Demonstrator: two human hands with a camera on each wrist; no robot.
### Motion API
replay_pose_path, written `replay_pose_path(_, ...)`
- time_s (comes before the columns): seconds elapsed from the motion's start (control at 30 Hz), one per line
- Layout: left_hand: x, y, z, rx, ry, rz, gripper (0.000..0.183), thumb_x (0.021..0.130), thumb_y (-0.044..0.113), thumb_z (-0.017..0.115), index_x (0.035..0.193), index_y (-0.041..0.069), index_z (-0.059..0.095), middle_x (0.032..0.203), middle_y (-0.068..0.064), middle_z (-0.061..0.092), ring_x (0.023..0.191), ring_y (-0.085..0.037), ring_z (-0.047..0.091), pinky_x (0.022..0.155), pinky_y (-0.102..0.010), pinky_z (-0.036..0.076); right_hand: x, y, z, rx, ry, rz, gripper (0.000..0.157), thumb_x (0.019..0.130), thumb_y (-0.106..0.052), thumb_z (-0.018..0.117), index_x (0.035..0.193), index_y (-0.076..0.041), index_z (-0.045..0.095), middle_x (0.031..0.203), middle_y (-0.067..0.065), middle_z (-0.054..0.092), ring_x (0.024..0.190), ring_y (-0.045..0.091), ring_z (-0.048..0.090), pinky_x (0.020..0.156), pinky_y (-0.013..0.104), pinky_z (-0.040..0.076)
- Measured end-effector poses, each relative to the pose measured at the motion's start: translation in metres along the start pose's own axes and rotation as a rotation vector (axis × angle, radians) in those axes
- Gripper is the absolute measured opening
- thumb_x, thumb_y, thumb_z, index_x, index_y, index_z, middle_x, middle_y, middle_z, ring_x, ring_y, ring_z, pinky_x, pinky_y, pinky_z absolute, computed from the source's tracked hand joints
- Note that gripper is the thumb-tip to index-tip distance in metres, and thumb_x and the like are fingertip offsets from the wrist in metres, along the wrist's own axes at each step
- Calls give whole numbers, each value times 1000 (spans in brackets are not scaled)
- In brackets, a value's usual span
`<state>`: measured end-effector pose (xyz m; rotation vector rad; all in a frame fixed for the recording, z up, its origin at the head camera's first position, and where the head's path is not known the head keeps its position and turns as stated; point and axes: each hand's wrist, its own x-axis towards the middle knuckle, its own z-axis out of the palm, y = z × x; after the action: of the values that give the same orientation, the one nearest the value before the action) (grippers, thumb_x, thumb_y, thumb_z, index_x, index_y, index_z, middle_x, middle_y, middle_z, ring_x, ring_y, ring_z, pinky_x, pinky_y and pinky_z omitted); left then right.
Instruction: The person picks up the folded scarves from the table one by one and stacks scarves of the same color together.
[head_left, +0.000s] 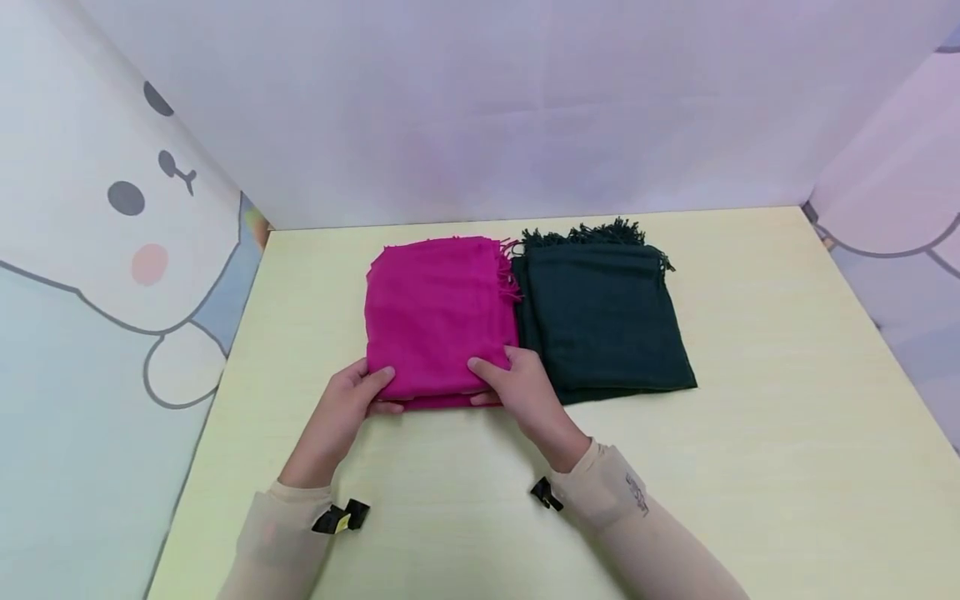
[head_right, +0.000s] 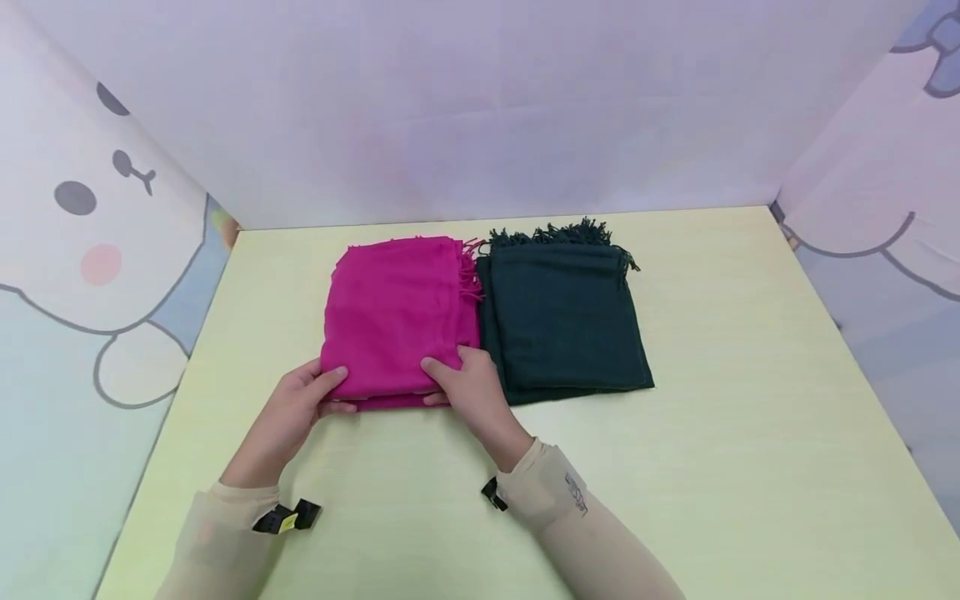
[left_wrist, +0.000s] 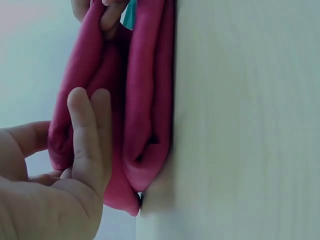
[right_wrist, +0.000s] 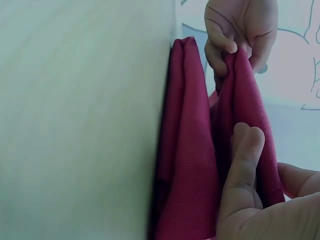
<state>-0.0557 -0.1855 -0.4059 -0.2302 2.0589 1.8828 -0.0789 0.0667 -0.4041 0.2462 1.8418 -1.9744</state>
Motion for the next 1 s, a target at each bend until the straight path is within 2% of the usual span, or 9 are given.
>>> replay_pose_path(0.2, -3, -2, 1, 27, 8, -33, 41, 104, 24, 54, 134, -3, 51, 116, -17, 68, 82, -32, 73, 84, -28, 58, -1, 6, -2, 10, -19, -4, 30, 96, -17, 68, 120, 0, 61, 109, 16, 68, 78, 31, 75, 85, 33, 58)
replay_pose_path(0.33, -4, -4, 1, 84, -6, -55, 38, 104, 23, 53, 132, -2, 52, 109, -18, 72, 81, -32, 73, 89, -27, 54, 0, 7, -6, -26, -35, 9, 30, 97, -16, 66, 121, 0, 61, 110, 16, 69, 78, 31, 75, 92, 32, 56)
replay_pose_path(0.47, -7, -5, 1, 171, -7, -70, 35, 104, 23, 53, 129, 0, 54, 102, -16, 74, 81, -31, 74, 105, -37, 45, 2, 8, -9, -22, -63, 31, 29, 98, -13, 65, 121, 3, 59, 110, 19, 68, 78, 31, 75, 89, 32, 57)
replay_pose_path(0.57, -8, -6, 2, 230, 8, -71, 32, 102, 23, 55, 126, 0, 56, 95, -14, 75, 80, -29, 74, 109, -46, 41, 3, 10, -11, 12, -90, 53, 28, 98, -8, 63, 120, 7, 56, 111, 22, 67, 79, 33, 74, 81, 36, 60)
replay_pose_path(0.7, -7, -10, 3, 279, 30, -88, 31, 101, 23, 57, 122, 0, 59, 87, -12, 76, 76, -26, 74, 103, -43, 47, 4, 13, -11, 51, -107, 85, 26, 98, -2, 60, 120, 9, 53, 111, 25, 66, 81, 35, 74, 74, 39, 61)
replay_pose_path(0.83, -7, -12, 3, 243, 28, -87, 34, 101, 23, 57, 123, -3, 59, 87, -15, 75, 76, -28, 74, 94, -36, 53, 4, 13, -12, 71, -111, 103, 27, 98, -1, 60, 120, 10, 52, 111, 27, 67, 81, 36, 74, 74, 39, 61)
replay_pose_path(1.0, -7, -9, 2, 233, 16, -89, 38, 102, 29, 57, 123, -2, 61, 88, -16, 75, 77, -30, 74, 89, -33, 56, 6, 8, -19, 57, -175, 131, 29, 100, -9, 59, 121, 9, 52, 116, 24, 66, 86, 37, 74, 77, 40, 60)
